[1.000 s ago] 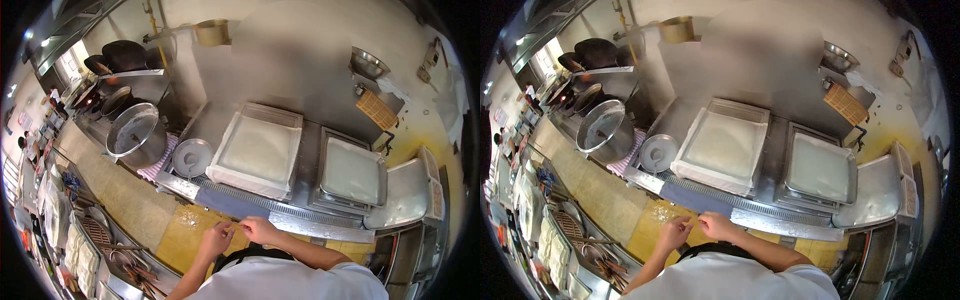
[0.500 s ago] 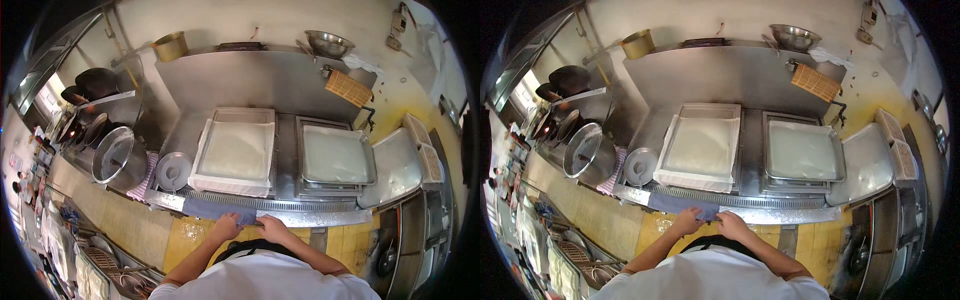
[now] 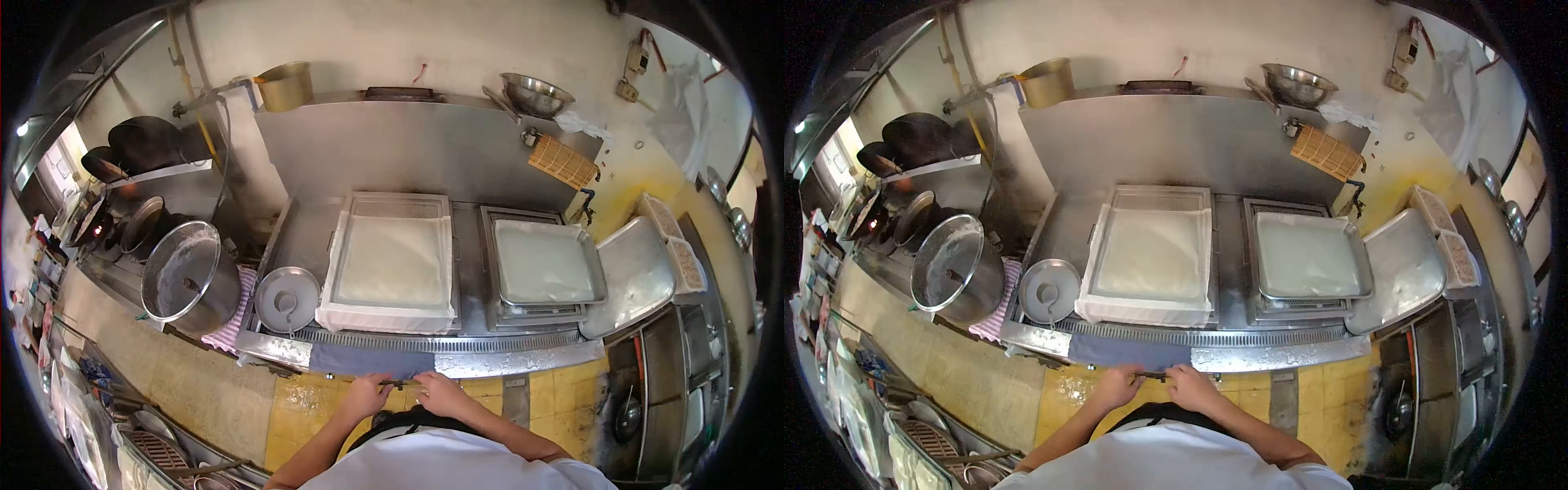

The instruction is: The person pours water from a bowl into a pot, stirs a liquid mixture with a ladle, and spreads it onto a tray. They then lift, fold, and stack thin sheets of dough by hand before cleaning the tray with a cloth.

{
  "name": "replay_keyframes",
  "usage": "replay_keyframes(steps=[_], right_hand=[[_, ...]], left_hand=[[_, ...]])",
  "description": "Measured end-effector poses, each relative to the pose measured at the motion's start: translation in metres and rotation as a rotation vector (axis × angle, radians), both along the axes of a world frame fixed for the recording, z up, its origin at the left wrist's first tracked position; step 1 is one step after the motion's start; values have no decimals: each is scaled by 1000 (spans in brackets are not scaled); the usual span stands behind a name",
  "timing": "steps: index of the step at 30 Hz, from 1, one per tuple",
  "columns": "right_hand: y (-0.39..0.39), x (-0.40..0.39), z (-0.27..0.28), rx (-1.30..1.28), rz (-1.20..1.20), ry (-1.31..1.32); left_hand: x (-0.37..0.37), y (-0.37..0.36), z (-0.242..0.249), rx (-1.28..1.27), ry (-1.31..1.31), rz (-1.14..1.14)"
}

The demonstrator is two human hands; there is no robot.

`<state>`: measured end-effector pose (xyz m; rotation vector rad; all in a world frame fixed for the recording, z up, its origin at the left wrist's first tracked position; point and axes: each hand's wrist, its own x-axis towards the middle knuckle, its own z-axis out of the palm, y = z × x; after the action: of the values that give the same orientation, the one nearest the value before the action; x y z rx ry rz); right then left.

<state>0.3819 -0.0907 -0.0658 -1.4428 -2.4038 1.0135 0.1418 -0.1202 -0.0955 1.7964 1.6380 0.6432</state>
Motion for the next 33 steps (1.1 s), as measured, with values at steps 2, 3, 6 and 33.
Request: replay_keyframes(steps=[2,3,6,33], right_hand=[[-11,-9,-3,2,-21,-10],[-17,-13,0,5,-26,-31],[-31,-21,5,24,-54,-62],[-71,13,-20,-38,-172,-37]], left_hand=[[-9,-6,1,-68,33,-1],[-13,-12,4,-106,52,-4],[-18,-21,3,-120,22,-39],[24,-23,6,-63,5,-267]])
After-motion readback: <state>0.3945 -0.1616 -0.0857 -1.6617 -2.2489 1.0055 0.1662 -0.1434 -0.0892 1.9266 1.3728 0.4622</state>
